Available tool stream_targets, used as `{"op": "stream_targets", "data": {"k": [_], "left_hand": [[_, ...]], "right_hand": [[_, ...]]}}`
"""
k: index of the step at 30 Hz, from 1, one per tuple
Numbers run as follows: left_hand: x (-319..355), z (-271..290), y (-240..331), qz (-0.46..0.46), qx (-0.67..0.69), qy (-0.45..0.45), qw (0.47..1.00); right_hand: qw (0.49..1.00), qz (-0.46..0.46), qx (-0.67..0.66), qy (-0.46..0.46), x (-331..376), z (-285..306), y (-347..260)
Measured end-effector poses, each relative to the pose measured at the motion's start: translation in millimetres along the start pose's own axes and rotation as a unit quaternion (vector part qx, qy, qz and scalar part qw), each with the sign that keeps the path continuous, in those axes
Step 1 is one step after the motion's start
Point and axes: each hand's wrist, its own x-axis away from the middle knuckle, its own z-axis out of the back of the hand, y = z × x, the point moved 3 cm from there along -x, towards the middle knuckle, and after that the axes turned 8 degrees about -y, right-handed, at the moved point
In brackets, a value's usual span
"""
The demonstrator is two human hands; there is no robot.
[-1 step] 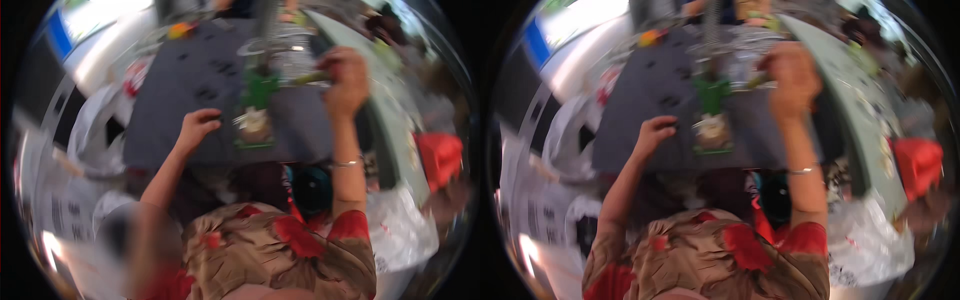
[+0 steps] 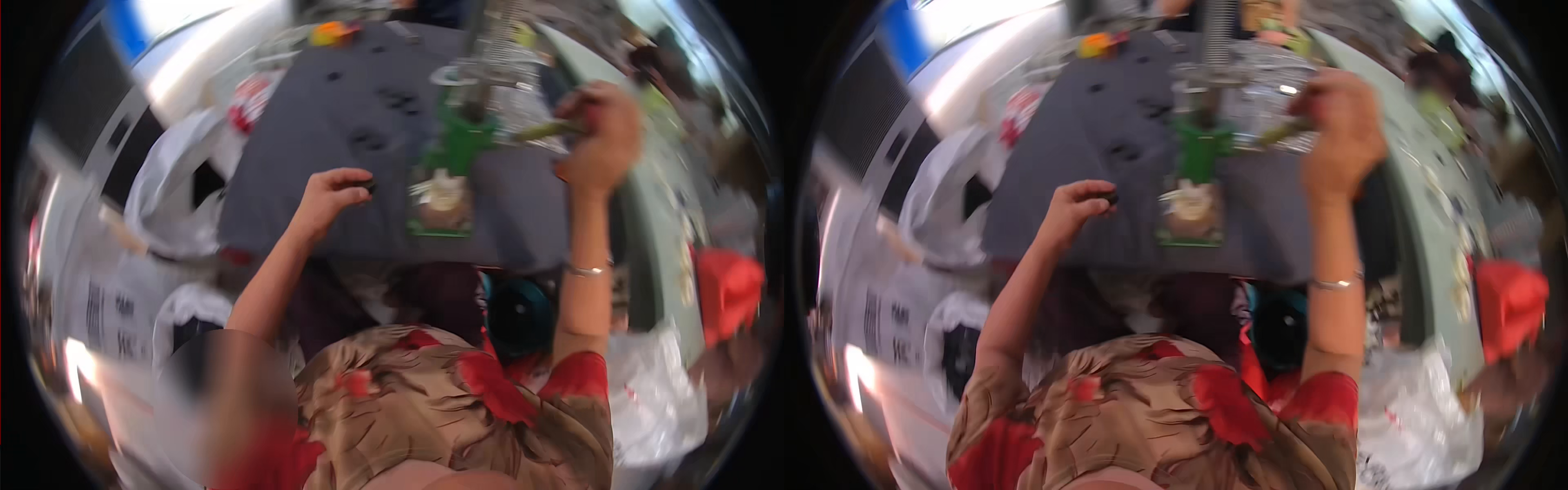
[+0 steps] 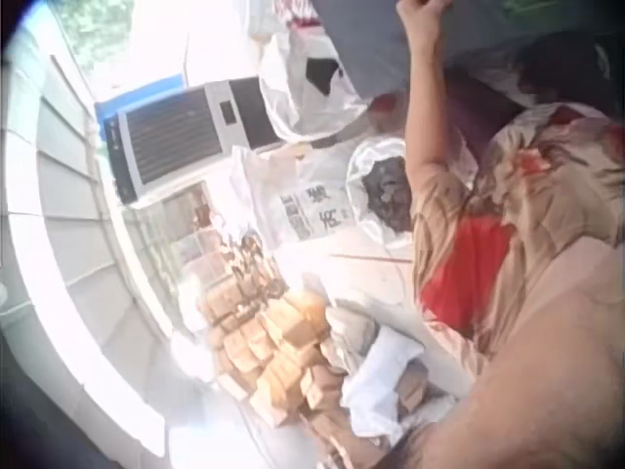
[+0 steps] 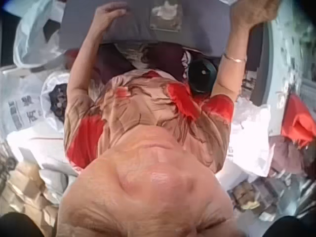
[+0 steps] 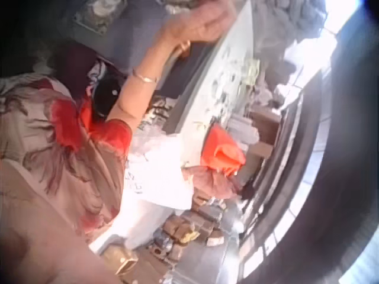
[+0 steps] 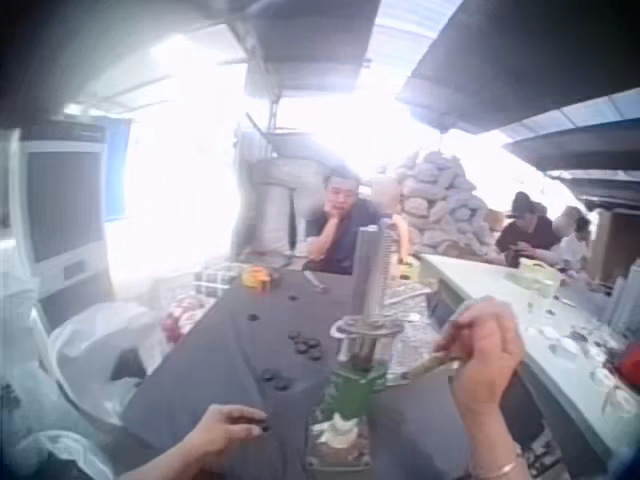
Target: Using a manual hand press to assemble small black plastic discs.
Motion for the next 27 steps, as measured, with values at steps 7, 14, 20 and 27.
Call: {"op": "stream_targets", "data": {"k": [7, 14, 20, 27], "left_hand": [[245.2, 144.3, 43.4, 0.07, -0.118, 0.286, 0.948], [294.5, 148.7, 62.7, 0.191, -0.514, 0.387, 0.742], [61.3, 98.6, 43.1, -0.111, -0.487, 0.219, 0.838], [-117.3, 54.4, -25.7, -0.106, -0.47, 0.125, 0.867]], "right_hand": [[0.996, -0.081, -0.014, 0.034, -39.6, -33.7, 12.1], [0.995, -0.037, 0.083, 0.039, -38.8, -37.7, 22.4], [0.998, -0.043, -0.005, 0.055, -40.5, -30.9, 30.1], [0.994, -0.053, -0.084, 0.05, -41.8, -29.3, 39.3]]}}
